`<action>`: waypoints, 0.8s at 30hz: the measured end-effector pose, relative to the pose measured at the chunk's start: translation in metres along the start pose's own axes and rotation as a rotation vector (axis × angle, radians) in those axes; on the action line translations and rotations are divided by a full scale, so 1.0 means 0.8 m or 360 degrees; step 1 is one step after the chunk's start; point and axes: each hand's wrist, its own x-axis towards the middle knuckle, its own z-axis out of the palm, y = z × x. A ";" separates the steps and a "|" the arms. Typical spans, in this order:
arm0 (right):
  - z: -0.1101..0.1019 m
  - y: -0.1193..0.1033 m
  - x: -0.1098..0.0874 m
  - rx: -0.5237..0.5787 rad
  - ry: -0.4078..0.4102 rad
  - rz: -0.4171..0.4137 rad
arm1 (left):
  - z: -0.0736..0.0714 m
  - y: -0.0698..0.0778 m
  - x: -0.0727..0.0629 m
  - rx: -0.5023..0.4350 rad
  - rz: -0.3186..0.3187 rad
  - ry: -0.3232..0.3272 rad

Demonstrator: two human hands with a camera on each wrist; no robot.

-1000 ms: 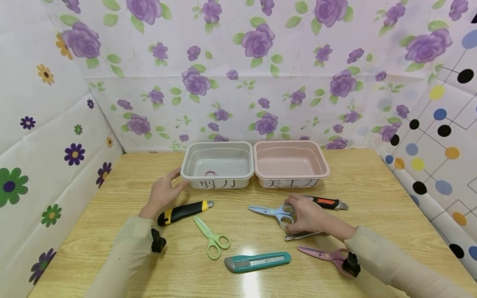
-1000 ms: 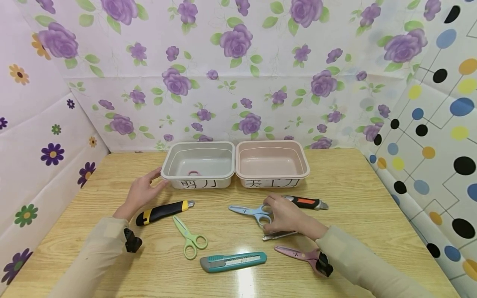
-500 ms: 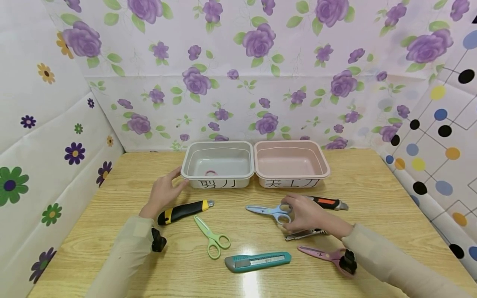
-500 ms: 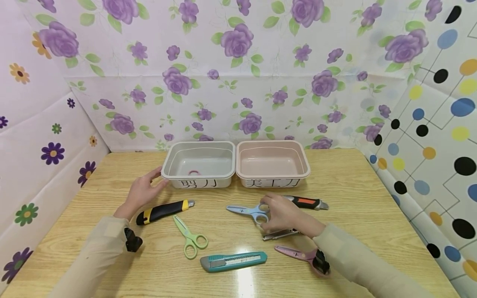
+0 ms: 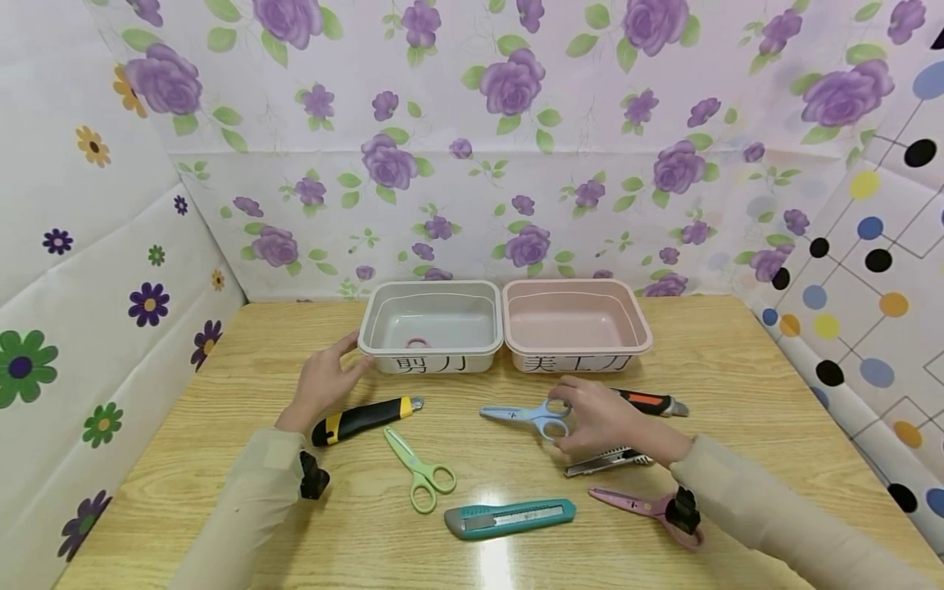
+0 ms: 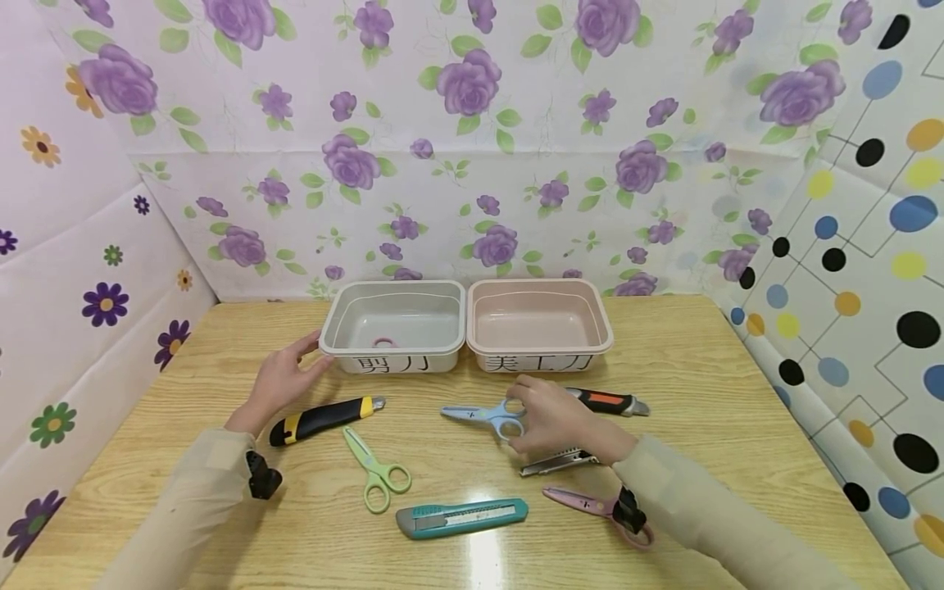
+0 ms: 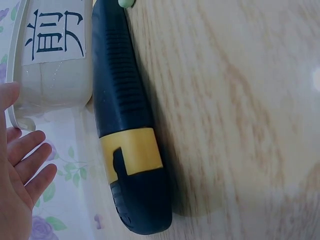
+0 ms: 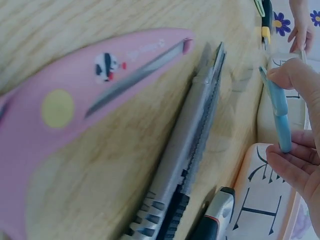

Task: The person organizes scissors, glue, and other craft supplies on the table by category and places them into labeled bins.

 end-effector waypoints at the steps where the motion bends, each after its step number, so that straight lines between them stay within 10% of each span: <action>1: -0.001 0.000 0.001 0.0001 0.0006 -0.0007 | 0.000 0.000 0.000 -0.0001 -0.0002 -0.0001; 24: -0.051 -0.009 0.053 -0.0085 0.0031 -0.0248 | 0.000 0.002 0.000 0.0017 -0.0012 -0.0005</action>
